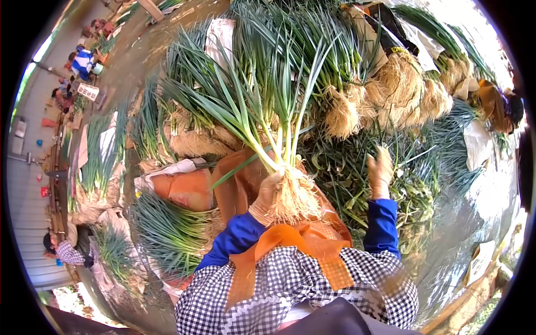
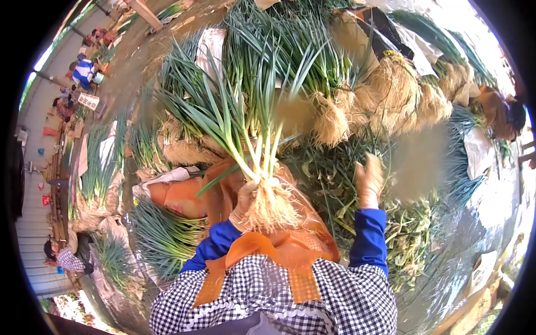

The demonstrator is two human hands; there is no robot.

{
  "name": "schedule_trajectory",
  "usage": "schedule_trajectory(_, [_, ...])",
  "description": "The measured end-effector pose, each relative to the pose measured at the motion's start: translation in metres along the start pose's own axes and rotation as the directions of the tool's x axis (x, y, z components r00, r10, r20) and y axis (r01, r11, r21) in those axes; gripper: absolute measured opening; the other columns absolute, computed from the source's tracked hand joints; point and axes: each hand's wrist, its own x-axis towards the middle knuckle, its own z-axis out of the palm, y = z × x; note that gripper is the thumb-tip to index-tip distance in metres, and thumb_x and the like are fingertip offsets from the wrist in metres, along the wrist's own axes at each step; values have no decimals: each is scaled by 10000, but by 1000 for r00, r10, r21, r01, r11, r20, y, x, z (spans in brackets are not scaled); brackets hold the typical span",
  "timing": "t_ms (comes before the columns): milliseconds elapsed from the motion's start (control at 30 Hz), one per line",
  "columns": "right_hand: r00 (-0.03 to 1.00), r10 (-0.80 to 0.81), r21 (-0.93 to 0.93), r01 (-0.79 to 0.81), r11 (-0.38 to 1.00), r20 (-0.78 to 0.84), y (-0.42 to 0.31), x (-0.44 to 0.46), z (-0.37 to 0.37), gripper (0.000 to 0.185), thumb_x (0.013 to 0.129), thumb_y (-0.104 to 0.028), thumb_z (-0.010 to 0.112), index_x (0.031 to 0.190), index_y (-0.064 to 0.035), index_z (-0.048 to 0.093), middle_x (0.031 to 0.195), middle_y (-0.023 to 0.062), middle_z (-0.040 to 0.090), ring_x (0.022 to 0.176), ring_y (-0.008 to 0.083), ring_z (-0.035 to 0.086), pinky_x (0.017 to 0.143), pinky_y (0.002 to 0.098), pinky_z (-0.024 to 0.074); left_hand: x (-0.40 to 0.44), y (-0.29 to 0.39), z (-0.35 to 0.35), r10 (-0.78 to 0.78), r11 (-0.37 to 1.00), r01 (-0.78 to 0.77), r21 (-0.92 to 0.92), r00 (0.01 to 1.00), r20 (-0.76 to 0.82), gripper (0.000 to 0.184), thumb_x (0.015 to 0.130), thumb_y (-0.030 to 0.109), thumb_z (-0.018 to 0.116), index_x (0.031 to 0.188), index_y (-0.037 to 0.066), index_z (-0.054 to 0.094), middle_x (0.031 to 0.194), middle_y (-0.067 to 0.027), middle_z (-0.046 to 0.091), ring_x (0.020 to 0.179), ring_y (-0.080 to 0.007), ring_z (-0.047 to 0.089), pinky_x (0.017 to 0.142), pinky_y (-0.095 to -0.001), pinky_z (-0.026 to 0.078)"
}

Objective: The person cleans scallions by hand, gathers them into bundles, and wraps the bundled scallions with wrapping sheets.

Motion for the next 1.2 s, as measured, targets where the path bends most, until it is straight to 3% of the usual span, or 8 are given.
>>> schedule_trajectory(67, [914, -33, 619, -248, 745, 405, -98, 18, -5, 516, 792, -261, 673, 1245, -86, 497, 1219, 135, 533, 1048, 230, 550, 889, 325, 446, -8, 6, 36, 19, 998, -15, -53, 998, 62, 462, 809, 209, 566, 1209, 18, 436, 904, -117, 562, 839, -261, 594, 790, -447, 514])
schedule_trajectory(133, [891, -339, 740, 5, 673, 301, -148, 35, 74, 719, 753, -351, 696, 1328, -48, 390, 1265, 177, 492, 1003, 231, 566, 893, 317, 438, -13, 12, 51, 9, 998, -7, -64, 1000, 27, 489, 834, 245, 550, 1251, 30, 410, 865, -97, 549, 828, -245, 583, 799, -445, 499])
schedule_trajectory(233, [686, -574, 857, -512, 55, 446, -225, 49, 100, 477, 836, -102, 606, 1274, -34, 432, 1067, 73, 574, 920, 161, 552, 802, 286, 462, -20, 23, 56, 18, 1000, -18, -7, 1000, 3, 494, 851, 263, 544, 1265, 31, 403, 853, -72, 545, 817, -220, 573, 799, -418, 483])
schedule_trajectory(467, [688, -330, 747, -659, 87, 646, -114, 56, 127, 294, 901, -279, 530, 1024, -17, 585, 795, -20, 558, 657, 79, 479, 568, 216, 394, -88, 76, 134, 203, 969, -180, -167, 970, 133, 485, 912, 280, 477, 1284, -3, 347, 851, -15, 536, 808, -164, 555, 786, -358, 463])
schedule_trajectory(567, [763, -90, -30, 142, 989, 641, 21, 30, 135, 261, 835, -253, 564, 1024, -87, 629, 915, 176, 638, 872, 327, 613, 775, 409, 483, -108, 90, 164, 273, 946, -241, -218, 952, 135, 422, 910, 283, 478, 1239, 26, 416, 865, -13, 546, 822, -159, 560, 771, -354, 469])
schedule_trajectory(767, [827, -534, 530, 377, 759, 177, -159, 47, 15, 426, 806, -340, 627, 1193, -178, 554, 1140, 60, 598, 967, 222, 611, 816, 331, 497, -133, 112, 205, 363, 931, -361, -49, 912, 192, 407, 911, 266, 480, 1241, 37, 414, 879, -19, 558, 818, -146, 561, 759, -331, 469])
schedule_trajectory(1033, [85, -857, 396, 861, 320, 508, -306, -1, 98, 366, 732, -350, 664, 1015, -121, 627, 1009, 51, 603, 991, 265, 550, 808, 386, 453, -214, 156, 238, 647, 597, -727, 339, 686, 333, 389, 912, 242, 481, 1243, 50, 413, 898, -29, 573, 813, -129, 563, 743, -300, 470])
schedule_trajectory(1200, [342, -938, 642, 707, 296, 55, -285, 10, 105, 197, 774, -184, 623, 951, -97, 639, 995, 64, 620, 958, 264, 571, 860, 401, 436, -303, 176, 234, 821, 101, -805, 585, 400, 408, 379, 912, 227, 482, 1245, 58, 412, 909, -34, 582, 810, -118, 565, 733, -281, 470])
